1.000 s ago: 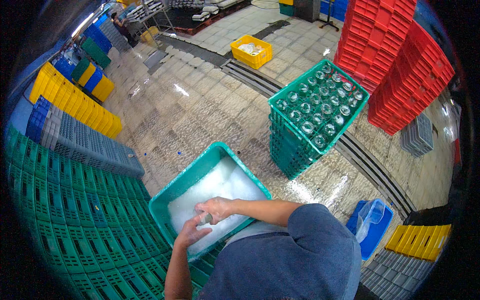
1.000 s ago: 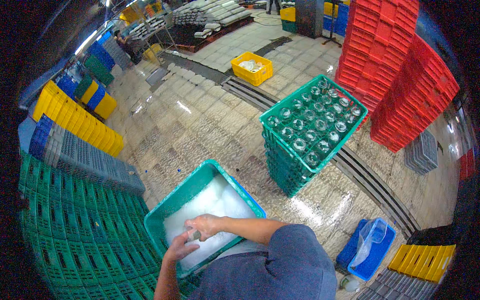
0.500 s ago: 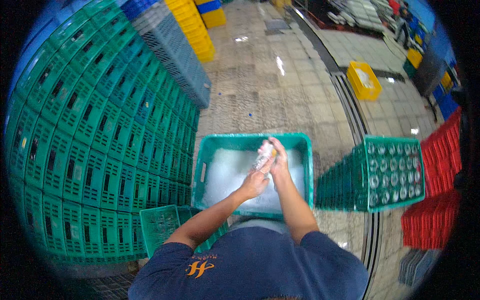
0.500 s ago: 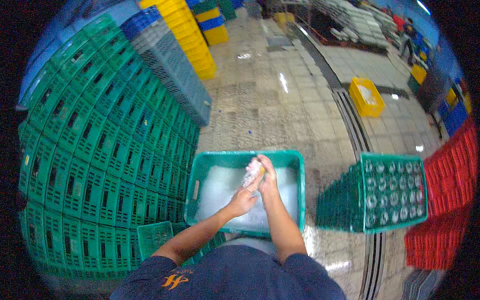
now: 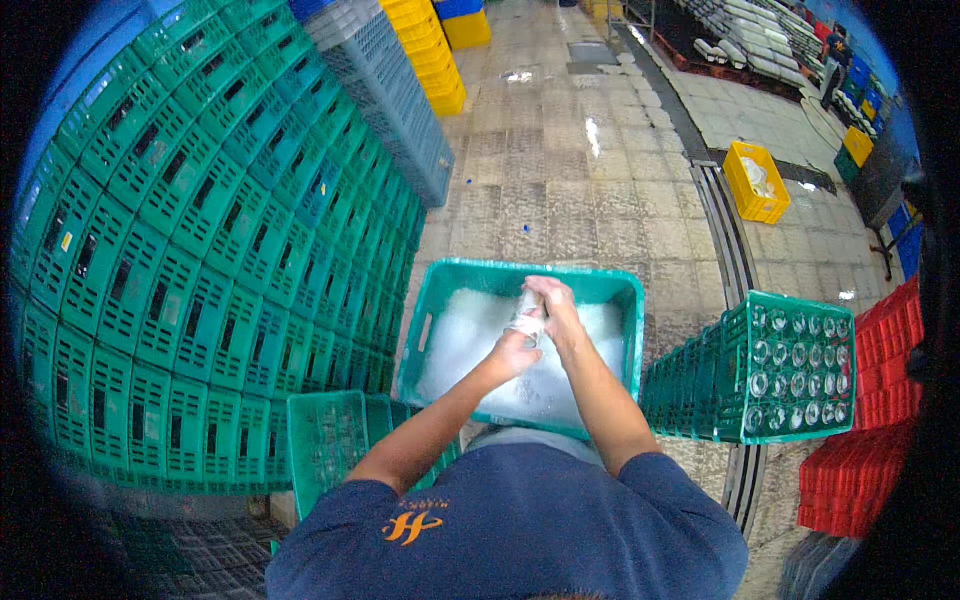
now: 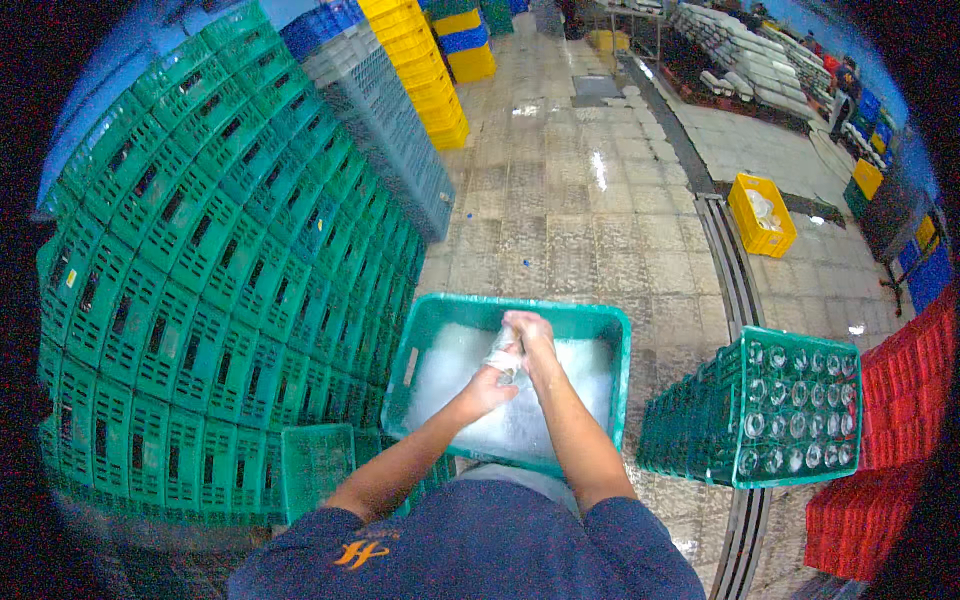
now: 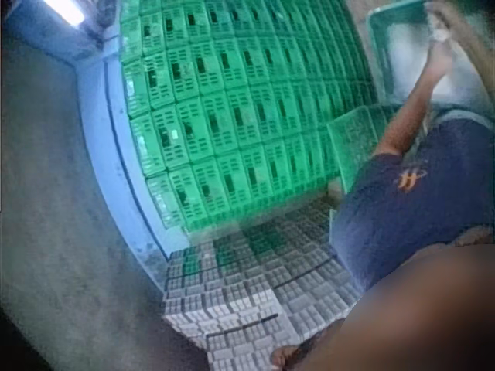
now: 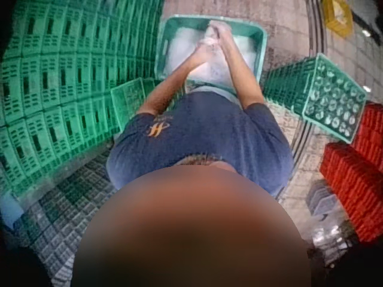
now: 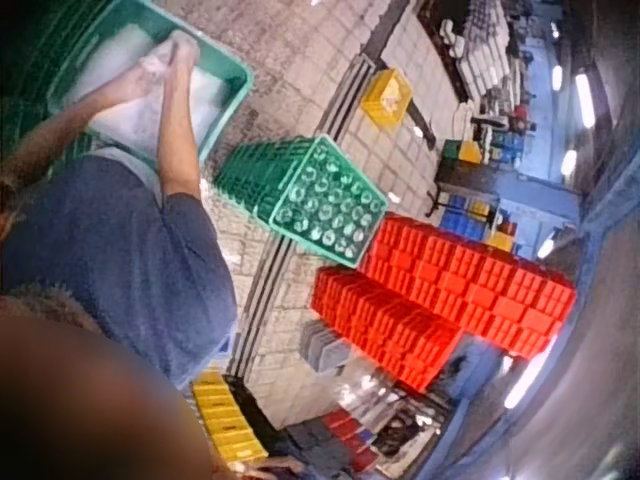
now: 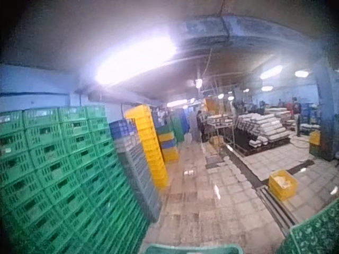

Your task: The person repeatedly picks small glass jars from a green crate, scrubs them with a yellow sponge in a soapy water tub, rinses them, and places them into another green crate. The cycle continues throughout the clip.

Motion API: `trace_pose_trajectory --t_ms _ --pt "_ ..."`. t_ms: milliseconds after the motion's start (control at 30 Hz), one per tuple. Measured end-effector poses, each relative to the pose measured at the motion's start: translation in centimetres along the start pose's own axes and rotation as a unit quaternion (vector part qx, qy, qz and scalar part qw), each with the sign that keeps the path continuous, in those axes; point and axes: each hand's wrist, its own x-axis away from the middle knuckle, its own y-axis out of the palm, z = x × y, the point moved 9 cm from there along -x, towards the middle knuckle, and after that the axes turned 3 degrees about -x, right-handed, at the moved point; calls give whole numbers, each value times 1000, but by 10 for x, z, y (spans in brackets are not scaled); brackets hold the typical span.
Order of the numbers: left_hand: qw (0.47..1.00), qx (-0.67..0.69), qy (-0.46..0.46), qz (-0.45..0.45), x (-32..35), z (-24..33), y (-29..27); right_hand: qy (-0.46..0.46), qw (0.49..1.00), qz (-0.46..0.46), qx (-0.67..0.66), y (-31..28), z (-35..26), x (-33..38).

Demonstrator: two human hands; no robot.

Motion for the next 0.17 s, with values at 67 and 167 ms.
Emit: trace_pose_trajectory --t_ms 67,167 --pt "954 299 -29 6 -1 -1 -5 -6 983 -28 -181 5 -4 2" --pt "937 345 -56 -4 16 -10 9 -24 995 38 -90 -17 16 -6"
